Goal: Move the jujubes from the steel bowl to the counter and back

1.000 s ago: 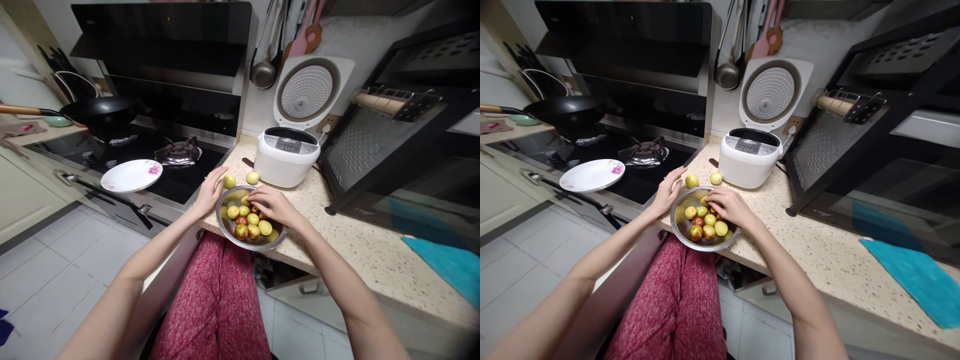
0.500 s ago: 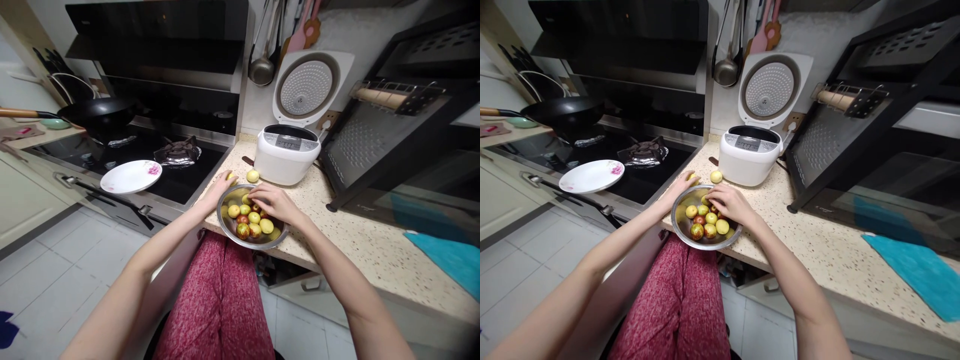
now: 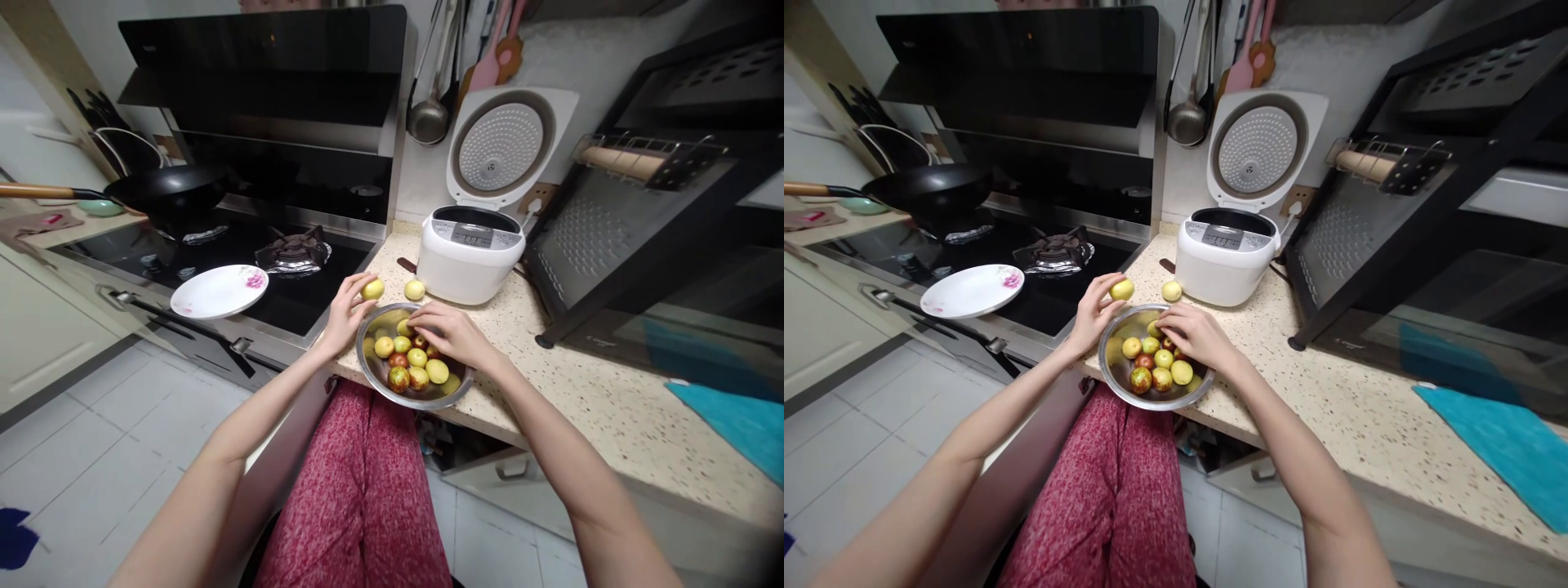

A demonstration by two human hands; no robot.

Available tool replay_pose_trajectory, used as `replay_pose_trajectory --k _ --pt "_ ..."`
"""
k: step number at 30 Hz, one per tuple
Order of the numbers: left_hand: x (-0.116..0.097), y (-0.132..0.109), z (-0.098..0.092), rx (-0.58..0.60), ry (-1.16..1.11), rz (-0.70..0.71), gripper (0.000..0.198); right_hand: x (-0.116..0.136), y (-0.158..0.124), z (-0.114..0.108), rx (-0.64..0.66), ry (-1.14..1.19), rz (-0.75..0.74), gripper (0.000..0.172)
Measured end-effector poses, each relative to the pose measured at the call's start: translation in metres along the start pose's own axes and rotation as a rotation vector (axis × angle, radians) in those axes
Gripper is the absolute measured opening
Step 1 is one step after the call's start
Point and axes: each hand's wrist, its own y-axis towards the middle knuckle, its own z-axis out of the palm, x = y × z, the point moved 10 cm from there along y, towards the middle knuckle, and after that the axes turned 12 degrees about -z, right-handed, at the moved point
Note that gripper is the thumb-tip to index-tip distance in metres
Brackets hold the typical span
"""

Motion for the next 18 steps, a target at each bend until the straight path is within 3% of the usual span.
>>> replay_pose_trajectory --k 4,7,18 --pt "-0.010 -0.003 0.001 0.042 -0.135 0.057 0.042 0.000 0.000 0.000 0.008 -0.017 -0.006 0.025" --pt "-0.012 -0.006 0.009 0.147 -0.173 0.083 0.042 -0.002 -0.001 0.000 0.007 -0.022 0.004 0.026" --pt "-0.035 -0.017 0.027 0.457 -0.132 0.166 0.038 -0.007 -0.003 -0.001 0.002 -0.036 0.024 0.026"
